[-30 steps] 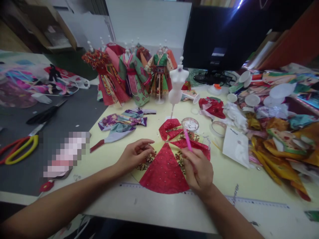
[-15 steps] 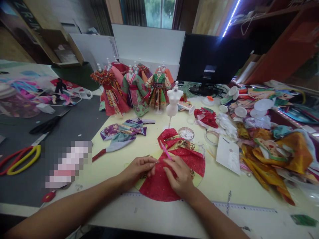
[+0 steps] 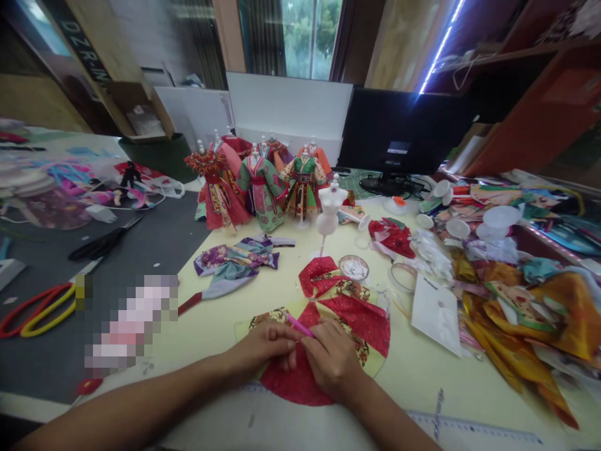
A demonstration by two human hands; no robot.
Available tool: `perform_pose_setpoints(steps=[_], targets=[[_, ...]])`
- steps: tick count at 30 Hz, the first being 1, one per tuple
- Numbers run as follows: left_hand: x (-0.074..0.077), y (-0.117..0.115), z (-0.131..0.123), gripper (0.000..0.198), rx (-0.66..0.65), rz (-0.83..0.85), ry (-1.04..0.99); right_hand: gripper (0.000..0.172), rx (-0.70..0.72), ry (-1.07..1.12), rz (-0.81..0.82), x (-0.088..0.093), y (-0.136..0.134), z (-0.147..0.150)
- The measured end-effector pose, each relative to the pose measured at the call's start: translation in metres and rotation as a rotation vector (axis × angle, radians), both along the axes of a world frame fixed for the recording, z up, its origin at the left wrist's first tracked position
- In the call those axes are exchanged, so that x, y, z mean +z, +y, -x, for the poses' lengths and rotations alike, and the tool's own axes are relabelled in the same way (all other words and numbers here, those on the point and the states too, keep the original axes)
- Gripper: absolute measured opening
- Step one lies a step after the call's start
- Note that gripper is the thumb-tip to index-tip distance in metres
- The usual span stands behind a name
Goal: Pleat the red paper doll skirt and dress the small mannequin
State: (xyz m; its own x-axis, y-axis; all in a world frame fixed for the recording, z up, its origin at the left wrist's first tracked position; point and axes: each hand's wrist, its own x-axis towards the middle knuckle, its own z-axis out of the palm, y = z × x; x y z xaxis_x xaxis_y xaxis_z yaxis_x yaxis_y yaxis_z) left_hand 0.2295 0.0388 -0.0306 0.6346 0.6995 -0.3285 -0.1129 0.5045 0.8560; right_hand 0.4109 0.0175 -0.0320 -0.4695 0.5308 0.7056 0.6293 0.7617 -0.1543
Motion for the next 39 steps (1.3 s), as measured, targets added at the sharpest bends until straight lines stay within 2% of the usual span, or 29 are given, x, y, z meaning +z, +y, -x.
perform_pose_setpoints(steps=[6, 14, 29, 33, 36, 39], targets=[[0.0, 0.0, -0.002, 0.03, -0.006, -0.032, 0.061, 0.017, -0.026, -0.066, -0.076, 0.001, -0.001, 0.003], [0.009, -0.001, 0.002, 0.027, 0.034, 0.102, 0.009, 0.02, 0.001, -0.056, -0.077, 0.0, -0.001, 0.001], [0.015, -0.004, -0.002, 0.024, -0.026, -0.001, 0.126, 0.017, -0.011, -0.075, -0.079, -0.001, -0.002, 0.003], [0.016, -0.006, -0.003, 0.028, -0.05, -0.038, 0.138, 0.016, -0.02, 0.011, -0.032, 0.003, 0.0, 0.005], [0.014, -0.007, -0.002, 0.04, -0.068, -0.057, 0.141, 0.015, -0.03, 0.046, 0.069, 0.004, 0.001, 0.006], [0.013, -0.003, 0.0, 0.043, -0.068, -0.088, 0.135, 0.012, -0.048, 0.091, 0.181, 0.003, -0.001, 0.004]])
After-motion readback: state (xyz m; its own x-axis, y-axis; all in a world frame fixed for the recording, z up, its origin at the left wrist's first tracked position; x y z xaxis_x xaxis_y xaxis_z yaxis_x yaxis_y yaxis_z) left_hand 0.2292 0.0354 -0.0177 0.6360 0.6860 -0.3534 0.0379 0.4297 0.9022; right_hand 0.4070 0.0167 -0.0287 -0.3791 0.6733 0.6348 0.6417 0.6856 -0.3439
